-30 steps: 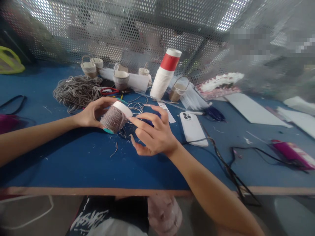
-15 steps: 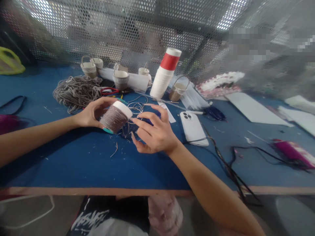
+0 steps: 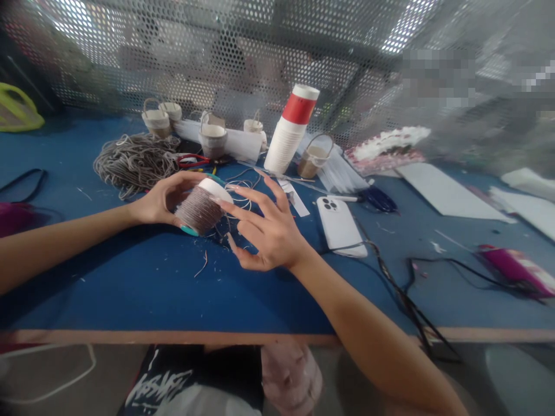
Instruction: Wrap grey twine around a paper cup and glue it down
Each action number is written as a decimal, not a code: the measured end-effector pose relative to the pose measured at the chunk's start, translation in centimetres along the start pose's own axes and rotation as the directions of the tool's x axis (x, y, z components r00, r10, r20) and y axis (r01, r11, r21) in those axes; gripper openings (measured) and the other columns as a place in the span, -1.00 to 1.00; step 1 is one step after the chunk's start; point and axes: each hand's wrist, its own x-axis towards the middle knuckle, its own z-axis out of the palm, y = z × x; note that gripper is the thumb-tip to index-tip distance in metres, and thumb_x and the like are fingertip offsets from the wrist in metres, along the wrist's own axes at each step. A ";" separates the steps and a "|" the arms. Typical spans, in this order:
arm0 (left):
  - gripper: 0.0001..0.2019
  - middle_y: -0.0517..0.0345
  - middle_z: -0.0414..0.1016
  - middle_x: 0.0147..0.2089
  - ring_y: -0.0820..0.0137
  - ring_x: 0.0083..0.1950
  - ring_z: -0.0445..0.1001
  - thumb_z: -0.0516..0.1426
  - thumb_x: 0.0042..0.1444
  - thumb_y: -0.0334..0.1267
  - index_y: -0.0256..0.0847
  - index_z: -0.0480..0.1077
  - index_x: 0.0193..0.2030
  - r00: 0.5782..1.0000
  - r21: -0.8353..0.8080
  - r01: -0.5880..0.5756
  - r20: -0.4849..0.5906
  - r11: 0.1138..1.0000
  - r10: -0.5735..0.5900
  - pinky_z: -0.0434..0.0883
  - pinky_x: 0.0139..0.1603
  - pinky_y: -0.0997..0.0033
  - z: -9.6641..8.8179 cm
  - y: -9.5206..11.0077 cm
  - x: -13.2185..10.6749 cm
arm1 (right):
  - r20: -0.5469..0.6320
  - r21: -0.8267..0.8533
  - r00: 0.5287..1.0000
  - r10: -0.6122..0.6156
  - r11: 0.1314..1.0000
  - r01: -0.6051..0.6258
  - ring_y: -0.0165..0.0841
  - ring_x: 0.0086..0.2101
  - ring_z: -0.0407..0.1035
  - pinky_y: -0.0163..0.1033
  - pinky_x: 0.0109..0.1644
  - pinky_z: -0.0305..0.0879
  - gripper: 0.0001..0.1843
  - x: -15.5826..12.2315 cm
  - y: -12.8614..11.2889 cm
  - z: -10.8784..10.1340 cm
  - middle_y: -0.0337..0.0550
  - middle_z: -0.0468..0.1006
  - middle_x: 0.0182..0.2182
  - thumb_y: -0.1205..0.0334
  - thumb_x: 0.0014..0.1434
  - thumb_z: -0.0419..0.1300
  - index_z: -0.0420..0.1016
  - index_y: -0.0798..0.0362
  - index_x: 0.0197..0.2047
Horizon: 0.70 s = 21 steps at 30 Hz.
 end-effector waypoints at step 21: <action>-0.08 -0.16 0.46 0.26 0.00 0.27 0.48 0.52 -0.30 -0.03 -0.12 0.34 0.26 1.000 0.014 -0.008 -0.003 1.000 0.008 0.51 0.18 0.13 0.0 0.1 0.1 | 0.075 0.013 0.995 0.070 0.997 -0.071 -0.08 0.20 0.35 0.37 0.39 0.00 -0.82 0.0 0.1 0.1 -0.19 0.66 -0.01 0.20 0.15 0.10 0.37 -0.05 -0.48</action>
